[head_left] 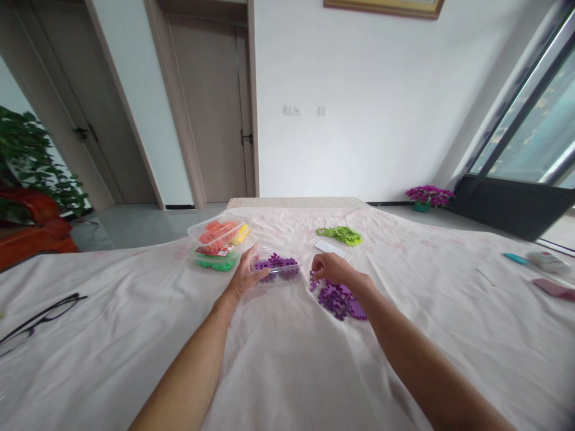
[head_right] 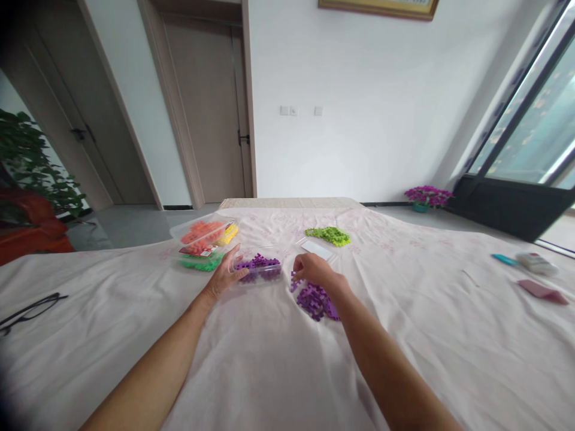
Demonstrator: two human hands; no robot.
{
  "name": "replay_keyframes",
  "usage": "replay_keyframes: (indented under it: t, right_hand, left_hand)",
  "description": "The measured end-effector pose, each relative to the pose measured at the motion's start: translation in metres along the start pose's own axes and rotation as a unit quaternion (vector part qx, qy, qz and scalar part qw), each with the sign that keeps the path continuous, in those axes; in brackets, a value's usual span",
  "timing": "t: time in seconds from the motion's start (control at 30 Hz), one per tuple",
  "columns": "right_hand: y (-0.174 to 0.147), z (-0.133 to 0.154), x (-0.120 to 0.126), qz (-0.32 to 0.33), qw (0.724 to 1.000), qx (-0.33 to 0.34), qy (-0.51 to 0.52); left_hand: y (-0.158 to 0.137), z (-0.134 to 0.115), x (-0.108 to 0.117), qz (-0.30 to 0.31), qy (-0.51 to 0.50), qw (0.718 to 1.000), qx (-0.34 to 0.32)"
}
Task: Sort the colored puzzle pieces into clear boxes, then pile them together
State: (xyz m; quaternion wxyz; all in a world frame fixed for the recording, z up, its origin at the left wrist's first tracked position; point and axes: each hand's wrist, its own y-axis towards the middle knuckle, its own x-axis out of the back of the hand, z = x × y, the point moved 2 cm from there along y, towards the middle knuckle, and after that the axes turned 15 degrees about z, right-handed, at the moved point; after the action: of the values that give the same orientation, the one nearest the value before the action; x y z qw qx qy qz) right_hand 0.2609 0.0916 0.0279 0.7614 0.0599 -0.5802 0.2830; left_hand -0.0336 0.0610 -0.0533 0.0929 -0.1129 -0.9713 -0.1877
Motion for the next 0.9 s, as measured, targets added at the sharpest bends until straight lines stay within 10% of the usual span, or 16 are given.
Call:
replay_keyframes:
  t: [0.4, 0.9]
  right_hand:
    - [-0.018, 0.025, 0.045, -0.217, 0.969, 0.078, 0.084]
    - [0.027, 0.094, 0.026, 0.058, 0.986, 0.148, -0.050]
  left_hand:
    - [0.001, -0.006, -0.003, 0.005, 0.010, 1.000, 0.012]
    - [0.003, -0.002, -0.003, -0.007, 0.011, 1.000, 0.009]
